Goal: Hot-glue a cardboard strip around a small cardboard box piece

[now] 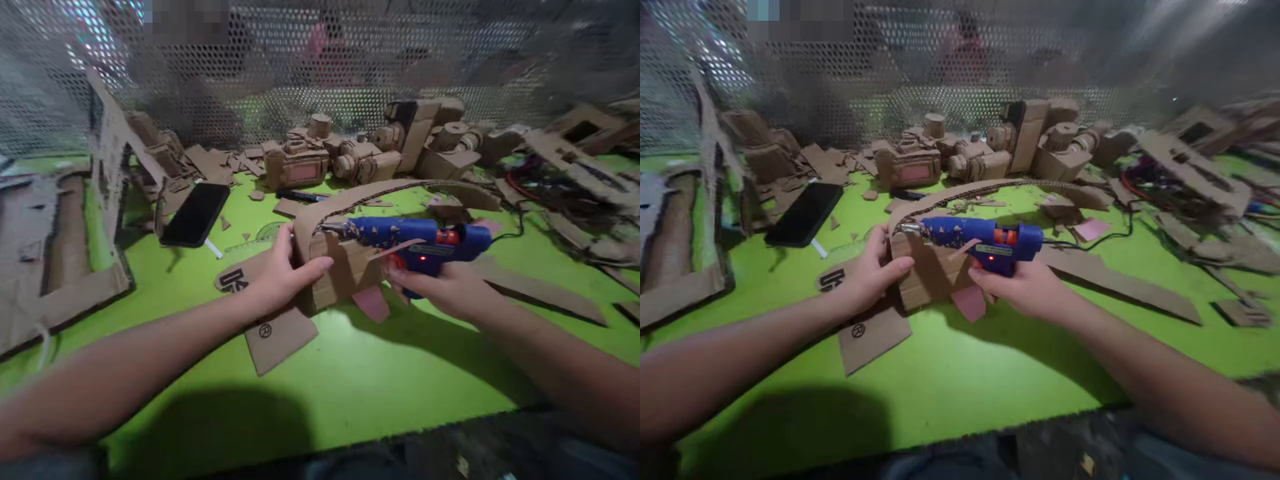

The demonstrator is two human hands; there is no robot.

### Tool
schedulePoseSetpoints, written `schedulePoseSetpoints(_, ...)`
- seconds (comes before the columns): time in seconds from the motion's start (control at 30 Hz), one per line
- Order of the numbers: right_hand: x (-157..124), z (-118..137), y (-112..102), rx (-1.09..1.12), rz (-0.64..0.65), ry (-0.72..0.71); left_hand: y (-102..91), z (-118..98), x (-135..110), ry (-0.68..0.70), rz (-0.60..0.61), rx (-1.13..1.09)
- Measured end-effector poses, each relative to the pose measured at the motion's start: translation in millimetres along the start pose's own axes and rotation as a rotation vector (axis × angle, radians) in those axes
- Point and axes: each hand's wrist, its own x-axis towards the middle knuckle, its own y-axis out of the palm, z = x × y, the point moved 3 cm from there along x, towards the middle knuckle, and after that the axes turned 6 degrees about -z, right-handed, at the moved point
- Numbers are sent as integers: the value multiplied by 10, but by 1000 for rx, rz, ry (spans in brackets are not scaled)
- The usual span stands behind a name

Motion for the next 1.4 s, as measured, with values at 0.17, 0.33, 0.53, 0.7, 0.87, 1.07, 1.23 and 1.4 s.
schedulePoseSetpoints(0.17,22,120,-1,-16,-69,-56,-4,15,11,23,-1,2)
schedulePoseSetpoints(0.33,1,180,-5,10,-76,-56,-7,7,6,24,5,5)
schedulePoseSetpoints(0.53,-10,168,-11,-1,-68,-14,-8,10,7,12,7,14)
schedulePoseSetpoints(0.7,-8,141,-17,18,-38,-1,-21,20,9,14,16,27)
schedulePoseSetpoints(0.87,3,133,-35,-7,-56,38,-29,17,8,8,14,41)
schedulePoseSetpoints(1.07,4,142,-29,3,-78,60,-20,-11,3,-20,23,61)
schedulePoseSetpoints(1.23,1,110,-49,-17,-67,75,-20,1,3,-1,23,47)
schedulePoseSetpoints(1.4,-1,111,-93,-34,-74,5,-36,31,16,3,18,55)
